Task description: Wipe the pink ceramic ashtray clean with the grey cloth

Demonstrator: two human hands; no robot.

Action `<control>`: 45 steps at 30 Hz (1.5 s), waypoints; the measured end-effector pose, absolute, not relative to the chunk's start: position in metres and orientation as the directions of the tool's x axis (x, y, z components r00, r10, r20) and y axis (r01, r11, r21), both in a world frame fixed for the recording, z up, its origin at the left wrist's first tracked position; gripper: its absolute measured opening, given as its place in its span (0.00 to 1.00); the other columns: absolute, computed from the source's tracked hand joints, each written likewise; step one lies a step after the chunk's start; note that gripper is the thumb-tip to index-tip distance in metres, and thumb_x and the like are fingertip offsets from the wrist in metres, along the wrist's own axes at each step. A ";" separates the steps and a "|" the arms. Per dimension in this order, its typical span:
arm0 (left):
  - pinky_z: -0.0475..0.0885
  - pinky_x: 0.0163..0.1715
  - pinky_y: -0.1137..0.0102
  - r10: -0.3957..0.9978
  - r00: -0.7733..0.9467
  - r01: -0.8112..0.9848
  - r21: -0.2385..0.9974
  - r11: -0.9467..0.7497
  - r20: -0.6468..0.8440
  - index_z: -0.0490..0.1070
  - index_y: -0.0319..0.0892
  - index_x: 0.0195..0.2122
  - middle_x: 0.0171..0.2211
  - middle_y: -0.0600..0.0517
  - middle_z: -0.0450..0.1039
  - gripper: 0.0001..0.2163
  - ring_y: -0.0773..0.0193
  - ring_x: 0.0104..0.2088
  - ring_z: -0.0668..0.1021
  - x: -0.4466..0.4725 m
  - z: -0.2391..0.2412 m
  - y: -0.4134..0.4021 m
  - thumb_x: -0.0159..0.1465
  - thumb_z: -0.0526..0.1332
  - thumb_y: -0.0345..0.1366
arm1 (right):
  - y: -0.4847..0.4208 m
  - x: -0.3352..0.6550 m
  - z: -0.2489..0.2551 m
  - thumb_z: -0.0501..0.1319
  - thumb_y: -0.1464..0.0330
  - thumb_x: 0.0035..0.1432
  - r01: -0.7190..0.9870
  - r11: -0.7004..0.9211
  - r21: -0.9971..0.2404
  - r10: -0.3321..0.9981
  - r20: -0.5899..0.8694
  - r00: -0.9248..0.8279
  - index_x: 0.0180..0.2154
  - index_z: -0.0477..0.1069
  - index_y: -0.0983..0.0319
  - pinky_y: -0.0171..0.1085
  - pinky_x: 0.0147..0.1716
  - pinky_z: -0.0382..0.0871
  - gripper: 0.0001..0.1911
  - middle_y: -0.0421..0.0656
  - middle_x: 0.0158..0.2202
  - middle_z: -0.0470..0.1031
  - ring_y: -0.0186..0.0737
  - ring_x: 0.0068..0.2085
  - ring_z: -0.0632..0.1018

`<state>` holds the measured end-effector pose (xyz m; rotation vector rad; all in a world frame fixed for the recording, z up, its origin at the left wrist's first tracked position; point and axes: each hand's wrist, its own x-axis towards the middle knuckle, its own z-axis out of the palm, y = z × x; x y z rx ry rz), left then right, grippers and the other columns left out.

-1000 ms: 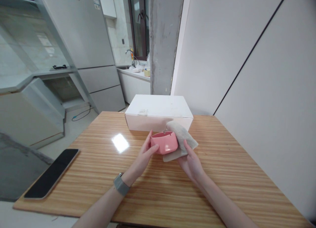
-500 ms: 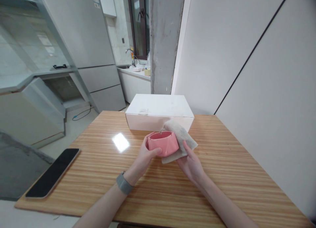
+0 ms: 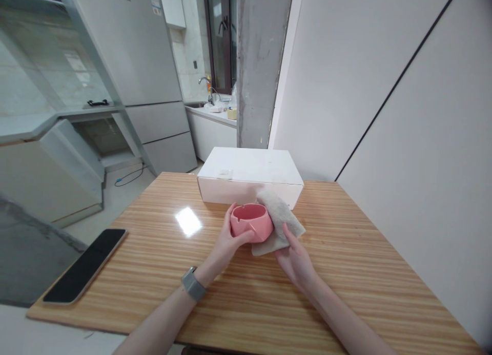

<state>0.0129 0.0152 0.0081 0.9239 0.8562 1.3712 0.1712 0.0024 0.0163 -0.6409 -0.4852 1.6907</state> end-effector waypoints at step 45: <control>0.61 0.59 0.60 0.988 0.151 -0.617 0.783 0.084 0.013 0.58 0.48 0.63 0.60 0.47 0.65 0.29 0.56 0.59 0.68 0.012 0.005 0.018 0.60 0.62 0.40 | 0.008 0.181 0.021 0.67 0.62 0.54 -0.782 -0.130 -0.610 0.987 -0.158 -0.041 0.46 0.76 0.59 0.46 0.62 0.61 0.17 0.42 0.49 0.80 0.47 0.61 0.69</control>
